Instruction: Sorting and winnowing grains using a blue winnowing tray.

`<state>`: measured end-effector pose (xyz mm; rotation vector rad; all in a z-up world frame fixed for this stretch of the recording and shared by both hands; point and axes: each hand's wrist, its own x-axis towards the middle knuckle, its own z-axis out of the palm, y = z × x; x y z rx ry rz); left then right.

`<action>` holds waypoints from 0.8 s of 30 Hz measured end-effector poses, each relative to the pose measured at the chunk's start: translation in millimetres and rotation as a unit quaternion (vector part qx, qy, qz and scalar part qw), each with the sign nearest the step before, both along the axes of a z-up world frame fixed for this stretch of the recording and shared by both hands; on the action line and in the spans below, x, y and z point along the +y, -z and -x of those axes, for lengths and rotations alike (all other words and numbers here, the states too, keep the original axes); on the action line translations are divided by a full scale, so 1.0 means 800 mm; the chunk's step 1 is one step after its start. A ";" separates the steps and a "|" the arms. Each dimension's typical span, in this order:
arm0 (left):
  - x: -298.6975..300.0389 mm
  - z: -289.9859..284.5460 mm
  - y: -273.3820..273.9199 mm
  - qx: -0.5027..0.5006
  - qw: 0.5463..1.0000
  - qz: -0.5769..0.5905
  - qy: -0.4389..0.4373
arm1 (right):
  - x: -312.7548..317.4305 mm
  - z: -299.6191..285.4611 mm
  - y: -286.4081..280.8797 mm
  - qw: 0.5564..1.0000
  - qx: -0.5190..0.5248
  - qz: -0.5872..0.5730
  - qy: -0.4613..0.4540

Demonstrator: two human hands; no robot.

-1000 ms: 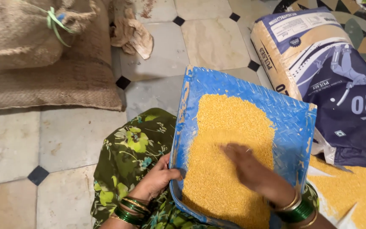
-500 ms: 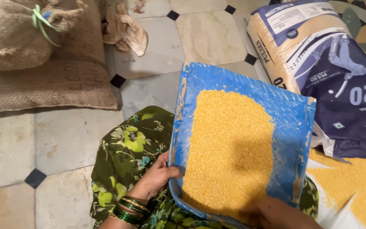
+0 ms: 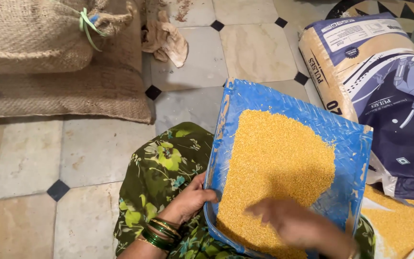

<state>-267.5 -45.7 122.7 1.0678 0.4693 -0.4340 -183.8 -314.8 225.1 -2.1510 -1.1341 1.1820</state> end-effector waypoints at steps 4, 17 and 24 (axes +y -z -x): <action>0.000 0.002 -0.002 -0.060 0.998 0.021 0.015 | 0.065 0.037 -0.065 0.975 0.080 0.169 -0.117; 0.002 0.001 0.001 -0.021 0.999 0.036 0.012 | 0.021 -0.071 -0.043 0.950 -0.259 -0.051 0.168; 0.001 0.000 -0.002 -0.036 0.999 0.003 0.017 | -0.020 0.018 -0.042 0.997 0.014 0.078 -0.002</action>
